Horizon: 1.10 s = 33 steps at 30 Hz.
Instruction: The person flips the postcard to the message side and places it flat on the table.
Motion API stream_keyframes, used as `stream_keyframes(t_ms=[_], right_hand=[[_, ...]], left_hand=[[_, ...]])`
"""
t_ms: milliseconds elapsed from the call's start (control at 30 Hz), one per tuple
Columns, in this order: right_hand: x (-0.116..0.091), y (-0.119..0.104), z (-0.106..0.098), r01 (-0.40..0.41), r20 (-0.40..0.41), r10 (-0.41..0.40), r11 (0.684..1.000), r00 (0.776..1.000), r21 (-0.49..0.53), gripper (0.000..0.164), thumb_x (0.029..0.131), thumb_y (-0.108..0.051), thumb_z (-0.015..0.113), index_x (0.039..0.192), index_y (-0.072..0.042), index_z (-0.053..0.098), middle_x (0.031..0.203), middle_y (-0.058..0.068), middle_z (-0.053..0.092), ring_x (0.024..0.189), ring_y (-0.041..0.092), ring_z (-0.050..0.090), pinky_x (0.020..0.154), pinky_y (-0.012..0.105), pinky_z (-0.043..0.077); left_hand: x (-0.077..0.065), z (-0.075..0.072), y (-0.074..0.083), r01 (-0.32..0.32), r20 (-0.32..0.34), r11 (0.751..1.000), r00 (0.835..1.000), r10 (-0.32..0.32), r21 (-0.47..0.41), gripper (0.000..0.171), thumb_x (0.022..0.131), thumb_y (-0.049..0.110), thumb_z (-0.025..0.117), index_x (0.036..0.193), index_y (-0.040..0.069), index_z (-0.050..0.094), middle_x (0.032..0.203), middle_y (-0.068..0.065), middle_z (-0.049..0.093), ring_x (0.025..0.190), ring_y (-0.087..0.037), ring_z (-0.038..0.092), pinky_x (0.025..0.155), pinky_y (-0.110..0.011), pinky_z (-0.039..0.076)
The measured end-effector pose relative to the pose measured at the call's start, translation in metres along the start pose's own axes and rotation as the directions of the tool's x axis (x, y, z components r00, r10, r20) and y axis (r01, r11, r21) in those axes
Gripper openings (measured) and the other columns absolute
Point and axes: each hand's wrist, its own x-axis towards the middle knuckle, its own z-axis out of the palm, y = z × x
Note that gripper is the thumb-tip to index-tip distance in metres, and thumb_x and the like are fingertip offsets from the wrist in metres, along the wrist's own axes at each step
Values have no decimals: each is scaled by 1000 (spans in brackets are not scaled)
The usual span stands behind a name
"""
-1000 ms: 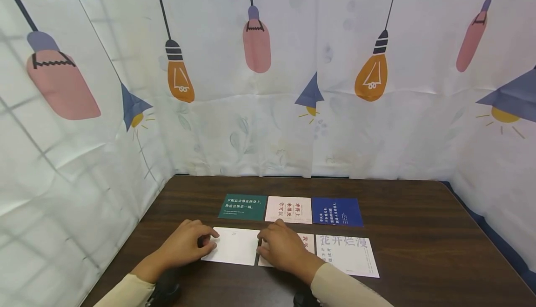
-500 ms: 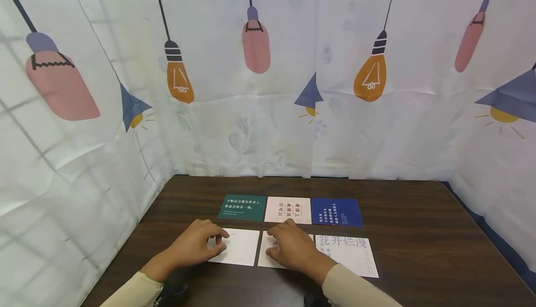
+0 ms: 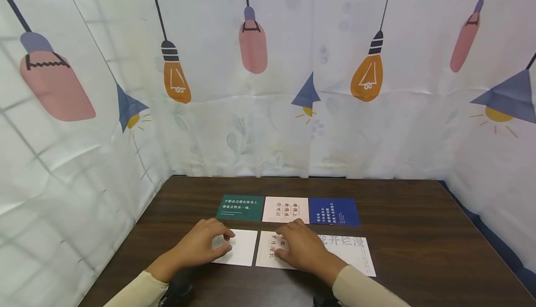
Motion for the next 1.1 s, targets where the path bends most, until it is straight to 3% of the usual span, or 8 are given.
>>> stream_keyframes(t_ms=[233,467,1100], right_hand=[[-6,8,-3,-17,14,18,1000,1000,-8,51,80,-38,86,123,-14,70,120,-1,68,114,19,57,96,44,50],[-11,14,-7,-25,15,25,1000,1000,-8,53,78,-37,87,121,-11,70,119,0,68,111,19,57,97,44,49],[-28,34,-15,-56,14,56,998,998,-18,61,75,-40,90,125,-11,69,121,1,68,113,20,57,100,46,47]], left_hand=[[5,3,5,-37,-13,999,999,37,-8,23,89,31,79,108,21,76,101,16,68,103,-12,57,91,-50,43],[10,4,11,-67,-24,998,997,67,9,24,89,32,79,108,19,76,104,14,69,104,-14,58,91,-49,44],[26,14,23,-89,40,995,995,87,53,29,89,38,79,111,21,75,113,11,68,111,-17,58,100,-49,43]])
